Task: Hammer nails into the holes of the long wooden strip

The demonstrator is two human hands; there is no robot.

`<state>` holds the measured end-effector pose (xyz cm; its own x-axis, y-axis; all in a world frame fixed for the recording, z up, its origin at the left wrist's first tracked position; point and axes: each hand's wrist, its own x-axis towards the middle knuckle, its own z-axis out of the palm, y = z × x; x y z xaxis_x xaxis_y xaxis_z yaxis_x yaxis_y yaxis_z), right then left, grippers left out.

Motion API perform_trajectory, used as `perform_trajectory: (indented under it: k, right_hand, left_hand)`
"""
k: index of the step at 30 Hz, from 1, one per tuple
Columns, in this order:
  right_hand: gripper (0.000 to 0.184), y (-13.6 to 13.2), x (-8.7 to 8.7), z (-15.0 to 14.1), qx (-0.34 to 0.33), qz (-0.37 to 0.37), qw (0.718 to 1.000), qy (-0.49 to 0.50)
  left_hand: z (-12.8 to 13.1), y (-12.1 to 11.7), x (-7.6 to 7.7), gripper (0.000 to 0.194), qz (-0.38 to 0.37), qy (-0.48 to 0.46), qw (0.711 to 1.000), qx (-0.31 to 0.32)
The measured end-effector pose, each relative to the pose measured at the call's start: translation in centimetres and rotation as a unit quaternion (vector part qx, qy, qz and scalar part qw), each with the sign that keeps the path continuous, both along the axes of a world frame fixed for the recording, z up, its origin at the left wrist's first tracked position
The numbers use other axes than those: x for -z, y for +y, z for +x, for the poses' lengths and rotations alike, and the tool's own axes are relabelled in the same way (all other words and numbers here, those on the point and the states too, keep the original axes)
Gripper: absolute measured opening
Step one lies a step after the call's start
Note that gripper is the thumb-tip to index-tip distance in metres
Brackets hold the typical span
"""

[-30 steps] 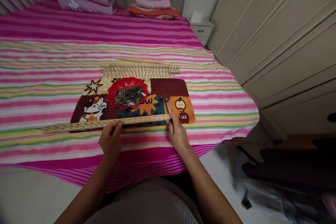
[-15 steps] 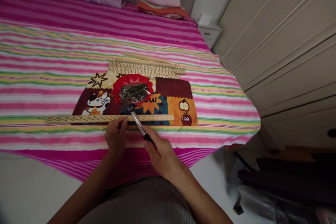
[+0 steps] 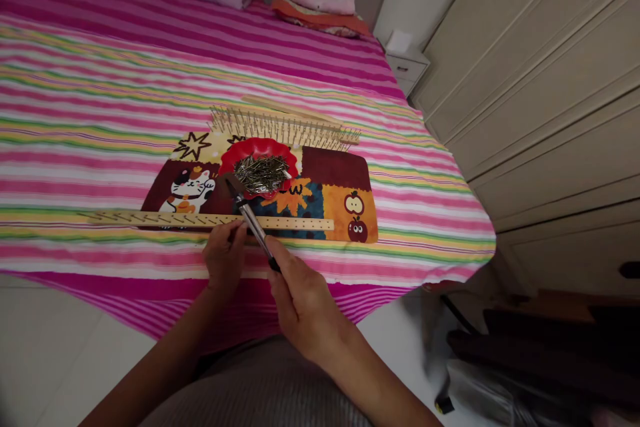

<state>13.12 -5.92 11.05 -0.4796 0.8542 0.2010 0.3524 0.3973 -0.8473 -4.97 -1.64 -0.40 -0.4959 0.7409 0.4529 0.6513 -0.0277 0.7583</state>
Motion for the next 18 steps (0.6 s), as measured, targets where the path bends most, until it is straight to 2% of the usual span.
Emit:
perform_trajectory:
  k: [5,7,10,12,15,18]
  right_hand:
    - [0.049,0.0,0.1,0.1,-0.028,-0.051,0.998,-0.030]
    - [0.049,0.1,0.0,0.3,0.005,-0.037,0.999,-0.014]
    - [0.048,1.2,0.8,1.4,0.089,0.031,0.996,-0.011]
    - [0.048,2.5,2.2,2.7,0.153,0.063,0.986,-0.028]
    - [0.049,4.7,5.2,5.3,0.246,0.058,0.965,-0.074]
    - [0.050,5.9,8.3,7.6,0.300,0.052,0.945,-0.118]
  left_hand:
    - [-0.1,0.0,0.0,0.021,-0.021,-0.011,1.000,-0.011]
    - [-0.1,0.0,-0.1,0.020,-0.024,-0.017,1.000,-0.010]
    - [-0.2,0.2,-0.3,0.020,-0.026,-0.024,0.999,-0.002]
    - [-0.3,0.1,-0.4,0.022,-0.026,-0.023,0.999,0.006]
    - [-0.6,-0.3,-0.5,0.022,-0.015,-0.008,1.000,0.019]
    - [-1.0,-1.2,-1.4,0.022,0.010,0.032,0.999,0.019]
